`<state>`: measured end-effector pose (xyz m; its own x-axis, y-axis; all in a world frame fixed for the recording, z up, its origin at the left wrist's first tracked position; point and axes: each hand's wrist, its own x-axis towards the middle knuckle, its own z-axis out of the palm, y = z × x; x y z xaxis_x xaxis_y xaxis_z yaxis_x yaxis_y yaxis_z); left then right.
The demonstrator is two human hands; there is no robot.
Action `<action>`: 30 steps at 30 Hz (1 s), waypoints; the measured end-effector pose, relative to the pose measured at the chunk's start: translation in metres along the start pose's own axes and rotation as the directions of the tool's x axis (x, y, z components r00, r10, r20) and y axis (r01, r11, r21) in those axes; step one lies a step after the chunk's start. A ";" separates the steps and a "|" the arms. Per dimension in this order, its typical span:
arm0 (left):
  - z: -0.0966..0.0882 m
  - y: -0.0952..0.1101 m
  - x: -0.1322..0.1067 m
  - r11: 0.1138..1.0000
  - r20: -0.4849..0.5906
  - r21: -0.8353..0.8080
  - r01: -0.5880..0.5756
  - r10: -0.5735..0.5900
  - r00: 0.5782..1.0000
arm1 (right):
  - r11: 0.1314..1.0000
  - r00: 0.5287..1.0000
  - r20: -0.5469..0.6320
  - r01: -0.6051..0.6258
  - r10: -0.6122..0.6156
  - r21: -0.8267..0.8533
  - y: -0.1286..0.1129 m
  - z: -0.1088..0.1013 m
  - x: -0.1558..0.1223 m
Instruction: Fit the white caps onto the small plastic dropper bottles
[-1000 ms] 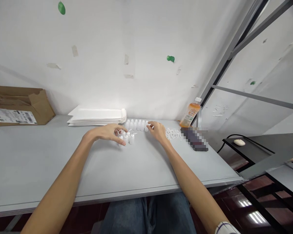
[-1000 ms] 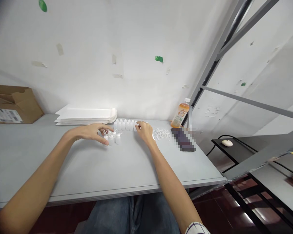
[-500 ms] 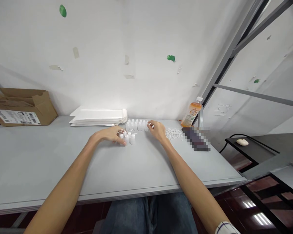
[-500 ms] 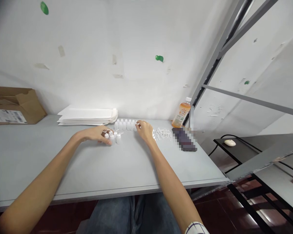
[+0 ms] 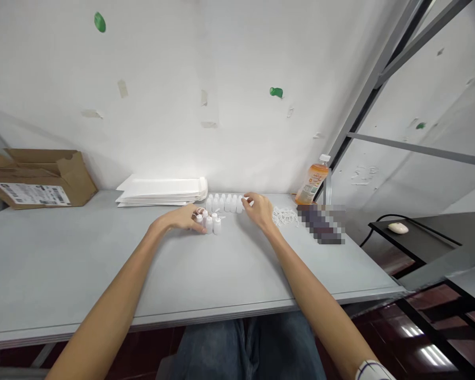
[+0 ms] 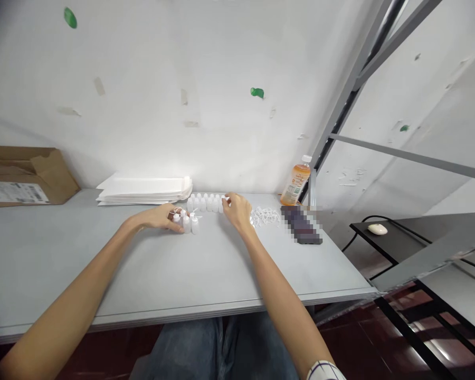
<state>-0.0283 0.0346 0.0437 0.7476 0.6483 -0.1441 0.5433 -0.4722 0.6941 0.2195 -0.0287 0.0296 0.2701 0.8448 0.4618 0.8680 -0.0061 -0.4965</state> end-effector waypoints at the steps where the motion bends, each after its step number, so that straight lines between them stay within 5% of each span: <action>1: 0.000 -0.003 0.001 1.000 -0.020 0.014 0.000 0.000 1.000 | 0.999 1.000 -0.018 0.001 0.000 0.038 -0.004 -0.004 -0.002; 7: -0.002 -0.010 0.004 1.000 -0.052 0.016 -0.022 0.022 0.998 | 0.927 0.970 -0.009 0.234 -0.242 0.291 -0.031 -0.014 -0.021; 16: -0.001 -0.007 0.002 0.999 -0.054 -0.034 -0.002 0.000 0.999 | 0.865 0.896 0.076 0.397 -0.438 0.306 -0.039 0.005 -0.034; 23: -0.015 -0.009 -0.010 0.997 -0.029 -0.038 0.072 -0.073 0.997 | 0.857 0.926 0.065 0.316 -0.373 0.407 -0.033 -0.005 -0.026; 27: -0.024 0.005 -0.023 0.997 -0.211 -0.051 0.055 -0.065 0.975 | 0.830 0.970 0.059 0.169 -0.235 0.531 -0.029 -0.016 -0.020; 30: -0.019 0.025 -0.024 0.993 -0.442 -0.066 -0.097 0.058 0.895 | 0.749 0.978 0.116 0.053 -0.171 0.661 -0.029 -0.023 -0.017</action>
<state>-0.0398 0.0184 0.0782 0.5318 0.8170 0.2230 0.4421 -0.4925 0.7497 0.1994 -0.0556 0.0530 0.0672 0.8895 0.4519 0.3892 0.3936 -0.8328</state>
